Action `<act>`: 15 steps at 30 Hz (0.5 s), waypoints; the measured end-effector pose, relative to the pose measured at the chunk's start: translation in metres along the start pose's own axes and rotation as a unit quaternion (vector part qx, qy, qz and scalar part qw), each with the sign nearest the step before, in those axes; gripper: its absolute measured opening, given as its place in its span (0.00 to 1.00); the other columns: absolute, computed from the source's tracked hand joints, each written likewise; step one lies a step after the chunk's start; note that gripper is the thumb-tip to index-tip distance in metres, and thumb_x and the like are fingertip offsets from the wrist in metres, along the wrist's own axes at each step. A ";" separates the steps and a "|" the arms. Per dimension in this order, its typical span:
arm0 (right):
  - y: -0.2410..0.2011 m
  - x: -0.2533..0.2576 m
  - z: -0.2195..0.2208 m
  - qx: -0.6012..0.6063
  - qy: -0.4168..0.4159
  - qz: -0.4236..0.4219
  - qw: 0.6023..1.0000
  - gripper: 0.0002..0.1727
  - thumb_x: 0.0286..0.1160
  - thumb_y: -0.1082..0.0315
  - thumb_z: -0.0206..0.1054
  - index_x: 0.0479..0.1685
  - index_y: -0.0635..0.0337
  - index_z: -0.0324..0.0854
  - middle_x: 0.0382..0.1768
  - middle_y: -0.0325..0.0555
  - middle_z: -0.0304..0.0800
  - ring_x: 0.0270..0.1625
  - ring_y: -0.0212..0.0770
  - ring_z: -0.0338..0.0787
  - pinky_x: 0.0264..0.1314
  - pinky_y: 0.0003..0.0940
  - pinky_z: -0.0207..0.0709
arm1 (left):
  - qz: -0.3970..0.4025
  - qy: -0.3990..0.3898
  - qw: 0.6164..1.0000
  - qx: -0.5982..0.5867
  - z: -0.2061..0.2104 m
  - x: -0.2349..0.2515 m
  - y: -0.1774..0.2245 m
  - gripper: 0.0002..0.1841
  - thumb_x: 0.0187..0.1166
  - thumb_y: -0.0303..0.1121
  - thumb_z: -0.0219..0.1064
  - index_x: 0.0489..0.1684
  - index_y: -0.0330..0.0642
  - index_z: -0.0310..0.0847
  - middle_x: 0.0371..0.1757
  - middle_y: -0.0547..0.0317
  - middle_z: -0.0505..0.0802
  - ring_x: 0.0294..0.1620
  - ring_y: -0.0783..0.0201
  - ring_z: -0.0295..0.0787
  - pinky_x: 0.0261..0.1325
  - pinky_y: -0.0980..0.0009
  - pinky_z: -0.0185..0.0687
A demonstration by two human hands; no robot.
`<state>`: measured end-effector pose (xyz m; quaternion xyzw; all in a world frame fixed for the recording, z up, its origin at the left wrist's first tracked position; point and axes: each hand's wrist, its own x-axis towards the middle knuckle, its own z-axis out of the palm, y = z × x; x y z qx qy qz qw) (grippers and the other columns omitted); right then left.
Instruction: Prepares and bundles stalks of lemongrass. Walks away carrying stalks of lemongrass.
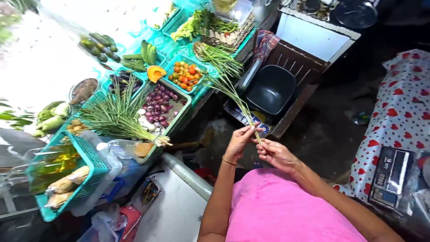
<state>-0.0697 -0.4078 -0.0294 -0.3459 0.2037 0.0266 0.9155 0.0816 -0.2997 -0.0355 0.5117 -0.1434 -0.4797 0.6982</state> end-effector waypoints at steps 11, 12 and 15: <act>-0.005 -0.033 0.002 -0.104 -0.080 0.017 0.991 0.21 0.95 0.63 0.42 0.67 0.62 0.79 0.46 0.44 0.92 0.47 0.38 0.93 0.55 0.36 0.89 | 0.007 -0.014 0.999 0.048 -0.002 -0.023 0.034 0.11 0.82 0.21 0.65 0.56 0.28 0.88 0.42 0.53 0.96 0.40 0.66 0.93 0.51 0.70 0.90; -0.012 -0.030 0.002 -0.228 -0.047 -0.052 0.971 0.20 0.94 0.64 0.44 0.68 0.63 0.78 0.52 0.44 0.92 0.51 0.36 0.93 0.58 0.35 0.88 | 0.003 -0.021 0.998 0.060 -0.005 -0.025 0.039 0.11 0.81 0.21 0.65 0.56 0.28 0.88 0.41 0.53 0.96 0.40 0.66 0.93 0.50 0.70 0.91; -0.040 -0.007 0.001 -0.568 0.052 -0.304 0.763 0.20 0.87 0.62 0.58 0.70 0.60 0.83 0.69 0.48 0.85 0.74 0.41 0.82 0.78 0.41 0.74 | -0.016 -0.055 0.994 0.097 -0.013 -0.033 0.048 0.09 0.80 0.21 0.67 0.53 0.29 0.89 0.40 0.54 0.96 0.39 0.66 0.93 0.49 0.69 0.91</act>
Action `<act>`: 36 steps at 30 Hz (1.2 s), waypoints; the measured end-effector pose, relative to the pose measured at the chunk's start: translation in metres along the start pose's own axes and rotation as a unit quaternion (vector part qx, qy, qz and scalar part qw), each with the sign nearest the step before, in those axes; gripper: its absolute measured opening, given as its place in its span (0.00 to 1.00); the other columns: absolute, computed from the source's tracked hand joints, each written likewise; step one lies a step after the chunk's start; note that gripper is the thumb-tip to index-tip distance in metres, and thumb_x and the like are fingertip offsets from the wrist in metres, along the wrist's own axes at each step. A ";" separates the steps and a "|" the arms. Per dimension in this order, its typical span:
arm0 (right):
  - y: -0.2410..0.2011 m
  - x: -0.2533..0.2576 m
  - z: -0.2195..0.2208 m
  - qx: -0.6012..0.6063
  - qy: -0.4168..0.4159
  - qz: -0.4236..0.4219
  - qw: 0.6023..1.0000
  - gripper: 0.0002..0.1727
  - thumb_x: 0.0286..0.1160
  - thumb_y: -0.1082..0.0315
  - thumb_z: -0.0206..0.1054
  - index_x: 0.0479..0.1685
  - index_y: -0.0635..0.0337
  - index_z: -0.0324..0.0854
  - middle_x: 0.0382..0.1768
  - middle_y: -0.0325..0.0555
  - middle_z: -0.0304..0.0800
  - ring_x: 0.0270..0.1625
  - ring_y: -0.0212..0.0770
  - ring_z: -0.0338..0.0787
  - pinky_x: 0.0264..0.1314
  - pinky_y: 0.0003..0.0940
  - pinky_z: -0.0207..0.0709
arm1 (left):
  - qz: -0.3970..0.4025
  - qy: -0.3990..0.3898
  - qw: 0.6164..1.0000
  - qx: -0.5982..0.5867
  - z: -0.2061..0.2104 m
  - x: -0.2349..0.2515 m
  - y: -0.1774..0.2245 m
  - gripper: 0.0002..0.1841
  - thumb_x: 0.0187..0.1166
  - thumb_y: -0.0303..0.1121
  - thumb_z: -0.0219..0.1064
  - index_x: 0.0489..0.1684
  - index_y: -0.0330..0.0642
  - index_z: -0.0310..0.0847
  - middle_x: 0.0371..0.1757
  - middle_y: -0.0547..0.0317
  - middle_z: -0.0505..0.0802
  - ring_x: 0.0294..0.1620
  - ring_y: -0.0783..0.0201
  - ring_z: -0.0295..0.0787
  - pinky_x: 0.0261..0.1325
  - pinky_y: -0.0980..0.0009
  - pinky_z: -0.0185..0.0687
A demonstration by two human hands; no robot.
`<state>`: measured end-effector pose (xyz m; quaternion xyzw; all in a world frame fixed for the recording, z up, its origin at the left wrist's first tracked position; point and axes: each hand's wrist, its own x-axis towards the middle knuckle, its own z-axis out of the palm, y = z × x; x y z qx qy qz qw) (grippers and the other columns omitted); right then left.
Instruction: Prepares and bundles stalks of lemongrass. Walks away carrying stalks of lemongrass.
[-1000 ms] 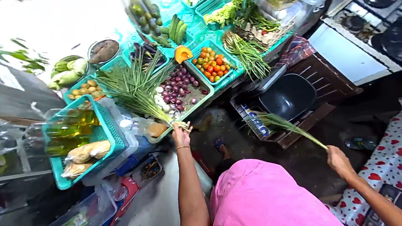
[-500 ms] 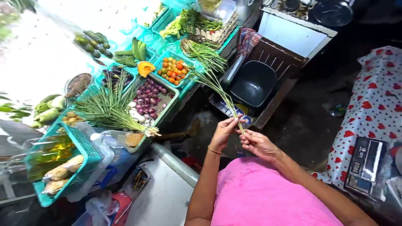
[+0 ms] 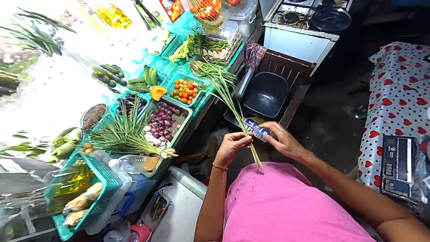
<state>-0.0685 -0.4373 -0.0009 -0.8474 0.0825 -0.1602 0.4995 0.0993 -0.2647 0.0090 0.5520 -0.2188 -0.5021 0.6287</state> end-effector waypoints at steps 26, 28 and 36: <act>-0.049 0.073 0.033 -0.167 -0.149 -0.008 0.975 0.25 0.91 0.49 0.53 0.46 0.62 0.86 0.31 0.51 0.87 0.36 0.49 0.88 0.42 0.52 0.80 | 0.098 0.114 0.986 -0.071 -0.028 -0.031 0.007 0.06 0.77 0.20 0.69 0.46 0.27 0.87 0.38 0.49 0.95 0.37 0.61 0.95 0.45 0.64 0.95; -0.042 0.061 0.046 -0.062 -0.161 0.037 0.984 0.26 0.93 0.48 0.51 0.44 0.63 0.82 0.27 0.46 0.78 0.30 0.40 0.79 0.37 0.40 0.73 | 0.116 0.139 0.980 -0.089 -0.033 -0.030 0.004 0.07 0.78 0.19 0.69 0.48 0.25 0.86 0.40 0.47 0.95 0.38 0.59 0.95 0.47 0.62 0.95; -0.043 0.061 0.035 -0.070 -0.324 0.119 0.936 0.21 0.90 0.50 0.57 0.41 0.61 0.78 0.21 0.42 0.80 0.22 0.36 0.81 0.33 0.37 0.78 | 0.108 0.074 0.991 0.017 -0.045 -0.029 -0.003 0.11 0.74 0.20 0.73 0.51 0.26 0.83 0.44 0.46 0.94 0.40 0.58 0.95 0.48 0.61 0.95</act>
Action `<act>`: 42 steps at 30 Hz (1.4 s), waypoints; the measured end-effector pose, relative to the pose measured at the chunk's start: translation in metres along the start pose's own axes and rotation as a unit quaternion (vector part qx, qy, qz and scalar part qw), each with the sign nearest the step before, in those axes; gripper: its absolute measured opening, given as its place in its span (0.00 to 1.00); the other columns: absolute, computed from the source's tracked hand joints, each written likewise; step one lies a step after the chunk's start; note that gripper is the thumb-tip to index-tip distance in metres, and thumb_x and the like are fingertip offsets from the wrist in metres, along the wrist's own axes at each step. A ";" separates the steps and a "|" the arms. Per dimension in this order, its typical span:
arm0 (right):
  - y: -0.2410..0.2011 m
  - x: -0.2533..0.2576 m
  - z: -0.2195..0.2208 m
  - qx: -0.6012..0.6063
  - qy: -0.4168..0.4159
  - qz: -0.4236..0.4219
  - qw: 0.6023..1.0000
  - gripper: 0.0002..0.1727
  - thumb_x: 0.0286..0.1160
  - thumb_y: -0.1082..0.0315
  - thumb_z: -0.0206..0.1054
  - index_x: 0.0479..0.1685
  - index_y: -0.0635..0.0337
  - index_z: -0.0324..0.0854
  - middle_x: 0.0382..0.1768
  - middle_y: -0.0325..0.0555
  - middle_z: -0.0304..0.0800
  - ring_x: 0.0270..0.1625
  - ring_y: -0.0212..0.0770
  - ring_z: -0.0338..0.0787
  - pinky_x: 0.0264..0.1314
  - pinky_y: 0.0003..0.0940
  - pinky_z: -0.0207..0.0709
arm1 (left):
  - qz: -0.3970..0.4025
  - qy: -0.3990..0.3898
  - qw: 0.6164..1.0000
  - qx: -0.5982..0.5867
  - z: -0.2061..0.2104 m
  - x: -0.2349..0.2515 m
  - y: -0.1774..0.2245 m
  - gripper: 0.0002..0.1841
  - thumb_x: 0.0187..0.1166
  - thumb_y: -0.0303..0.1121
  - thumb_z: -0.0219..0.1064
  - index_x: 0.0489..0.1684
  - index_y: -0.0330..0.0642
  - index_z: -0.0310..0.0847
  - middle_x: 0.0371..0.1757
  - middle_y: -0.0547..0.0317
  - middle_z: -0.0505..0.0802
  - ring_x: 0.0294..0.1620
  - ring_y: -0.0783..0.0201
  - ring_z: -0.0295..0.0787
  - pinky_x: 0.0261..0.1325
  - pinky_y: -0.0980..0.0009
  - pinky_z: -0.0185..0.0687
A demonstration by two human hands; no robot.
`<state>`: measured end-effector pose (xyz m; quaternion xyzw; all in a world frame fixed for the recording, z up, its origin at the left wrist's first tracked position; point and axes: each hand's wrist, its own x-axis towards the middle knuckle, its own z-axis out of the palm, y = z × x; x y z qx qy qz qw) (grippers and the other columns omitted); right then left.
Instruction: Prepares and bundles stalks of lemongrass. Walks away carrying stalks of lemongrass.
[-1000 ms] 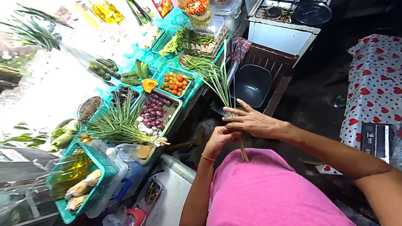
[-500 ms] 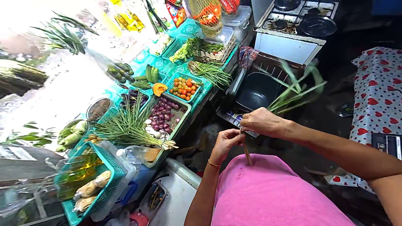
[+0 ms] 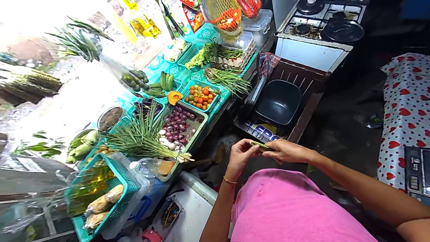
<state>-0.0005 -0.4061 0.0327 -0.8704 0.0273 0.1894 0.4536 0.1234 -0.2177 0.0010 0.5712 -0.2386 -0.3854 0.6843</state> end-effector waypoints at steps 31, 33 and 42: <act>-0.050 -0.026 -0.049 -0.238 -0.013 -0.004 0.971 0.22 0.92 0.53 0.55 0.50 0.66 0.83 0.36 0.61 0.88 0.44 0.62 0.90 0.47 0.64 0.77 | 0.179 -0.183 0.810 0.528 -0.003 -0.004 0.014 0.16 0.90 0.36 0.55 0.40 0.32 0.84 0.31 0.45 0.89 0.37 0.50 0.91 0.46 0.53 0.87; -0.022 -0.016 -0.070 -0.120 -0.048 -0.096 0.987 0.18 0.91 0.55 0.58 0.46 0.61 0.87 0.30 0.44 0.86 0.34 0.38 0.84 0.40 0.42 0.76 | 0.182 -0.254 0.843 0.438 -0.005 -0.012 0.028 0.16 0.91 0.37 0.56 0.42 0.32 0.84 0.30 0.49 0.88 0.34 0.58 0.86 0.44 0.61 0.84; 0.004 -0.003 0.035 0.119 0.207 -0.076 0.968 0.23 0.96 0.55 0.42 0.53 0.59 0.81 0.26 0.39 0.74 0.25 0.33 0.73 0.30 0.30 0.70 | 0.161 -0.024 0.921 0.354 -0.013 -0.006 0.031 0.16 0.91 0.36 0.54 0.40 0.35 0.85 0.27 0.63 0.85 0.26 0.76 0.77 0.32 0.79 0.75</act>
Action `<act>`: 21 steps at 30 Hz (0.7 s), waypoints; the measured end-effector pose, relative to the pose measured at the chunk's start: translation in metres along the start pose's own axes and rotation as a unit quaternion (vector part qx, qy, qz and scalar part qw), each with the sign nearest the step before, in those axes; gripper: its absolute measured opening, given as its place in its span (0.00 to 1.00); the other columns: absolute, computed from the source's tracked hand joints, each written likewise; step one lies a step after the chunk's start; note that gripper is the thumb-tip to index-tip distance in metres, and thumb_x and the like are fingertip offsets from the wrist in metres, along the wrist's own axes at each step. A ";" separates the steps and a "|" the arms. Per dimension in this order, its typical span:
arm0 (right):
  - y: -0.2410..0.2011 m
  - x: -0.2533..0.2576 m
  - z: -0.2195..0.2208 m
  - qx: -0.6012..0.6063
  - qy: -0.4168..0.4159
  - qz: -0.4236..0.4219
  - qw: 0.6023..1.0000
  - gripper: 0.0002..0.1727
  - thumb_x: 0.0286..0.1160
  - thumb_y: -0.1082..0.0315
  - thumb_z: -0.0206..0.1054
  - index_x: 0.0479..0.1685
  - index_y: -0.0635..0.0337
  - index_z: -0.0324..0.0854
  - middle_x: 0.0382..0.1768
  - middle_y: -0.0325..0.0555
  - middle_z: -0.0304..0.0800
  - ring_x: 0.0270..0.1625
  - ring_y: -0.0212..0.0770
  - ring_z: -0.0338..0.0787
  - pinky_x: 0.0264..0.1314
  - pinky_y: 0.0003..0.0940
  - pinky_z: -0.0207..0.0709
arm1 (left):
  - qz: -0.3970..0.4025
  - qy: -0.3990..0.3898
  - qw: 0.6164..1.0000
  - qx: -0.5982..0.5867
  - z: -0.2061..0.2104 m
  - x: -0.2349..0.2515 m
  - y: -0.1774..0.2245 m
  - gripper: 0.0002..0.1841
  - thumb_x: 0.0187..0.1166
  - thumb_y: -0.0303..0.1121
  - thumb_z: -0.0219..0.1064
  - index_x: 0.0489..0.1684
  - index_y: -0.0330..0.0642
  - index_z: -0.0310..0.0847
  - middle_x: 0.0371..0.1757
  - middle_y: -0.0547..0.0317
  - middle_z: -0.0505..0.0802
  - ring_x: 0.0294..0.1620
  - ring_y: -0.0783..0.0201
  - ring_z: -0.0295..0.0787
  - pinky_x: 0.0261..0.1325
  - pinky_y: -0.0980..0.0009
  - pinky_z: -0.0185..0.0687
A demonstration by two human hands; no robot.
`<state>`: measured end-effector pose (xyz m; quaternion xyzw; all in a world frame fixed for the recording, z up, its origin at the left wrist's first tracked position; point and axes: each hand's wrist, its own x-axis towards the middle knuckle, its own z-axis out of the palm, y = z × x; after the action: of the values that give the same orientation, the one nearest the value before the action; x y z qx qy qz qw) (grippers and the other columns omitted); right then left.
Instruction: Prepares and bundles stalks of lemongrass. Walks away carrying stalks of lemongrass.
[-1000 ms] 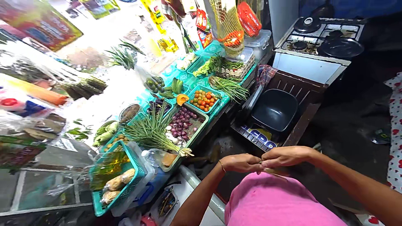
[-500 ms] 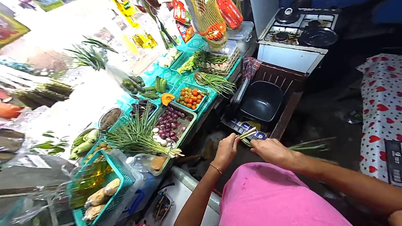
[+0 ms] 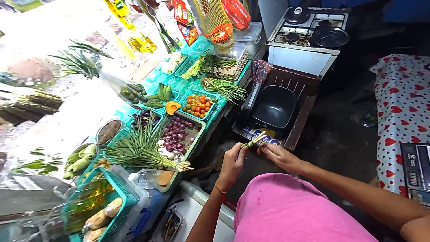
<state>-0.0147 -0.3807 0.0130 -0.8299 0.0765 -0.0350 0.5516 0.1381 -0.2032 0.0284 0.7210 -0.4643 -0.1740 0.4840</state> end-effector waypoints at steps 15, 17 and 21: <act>-0.033 0.050 -0.063 0.098 -0.348 -0.099 0.927 0.18 0.89 0.57 0.57 0.41 0.58 0.89 0.30 0.29 0.89 0.28 0.17 0.81 0.31 0.17 0.74 | 0.136 -0.216 0.954 -0.156 -0.015 -0.010 0.025 0.14 0.90 0.33 0.58 0.46 0.29 0.84 0.33 0.58 0.88 0.33 0.78 0.80 0.41 0.81 0.78; -0.024 0.042 -0.033 0.289 -0.267 -0.070 0.917 0.18 0.92 0.53 0.52 0.36 0.51 0.80 0.22 0.24 0.76 0.21 0.17 0.71 0.21 0.14 0.63 | 0.126 -0.115 0.968 -0.183 -0.015 -0.007 0.025 0.14 0.91 0.33 0.57 0.46 0.30 0.84 0.33 0.63 0.87 0.32 0.82 0.78 0.37 0.83 0.77; -0.030 0.022 0.015 0.232 -0.027 0.013 0.972 0.20 0.96 0.56 0.42 0.44 0.54 0.77 0.25 0.30 0.71 0.20 0.24 0.67 0.20 0.19 0.60 | 0.060 0.081 0.995 -0.028 0.000 0.000 0.012 0.14 0.89 0.33 0.59 0.40 0.33 0.87 0.28 0.62 0.88 0.26 0.77 0.80 0.32 0.80 0.79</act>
<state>0.0117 -0.3590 0.0341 -0.6792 0.0617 -0.0222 0.7310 0.1323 -0.2048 0.0385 0.6896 -0.4611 -0.0986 0.5497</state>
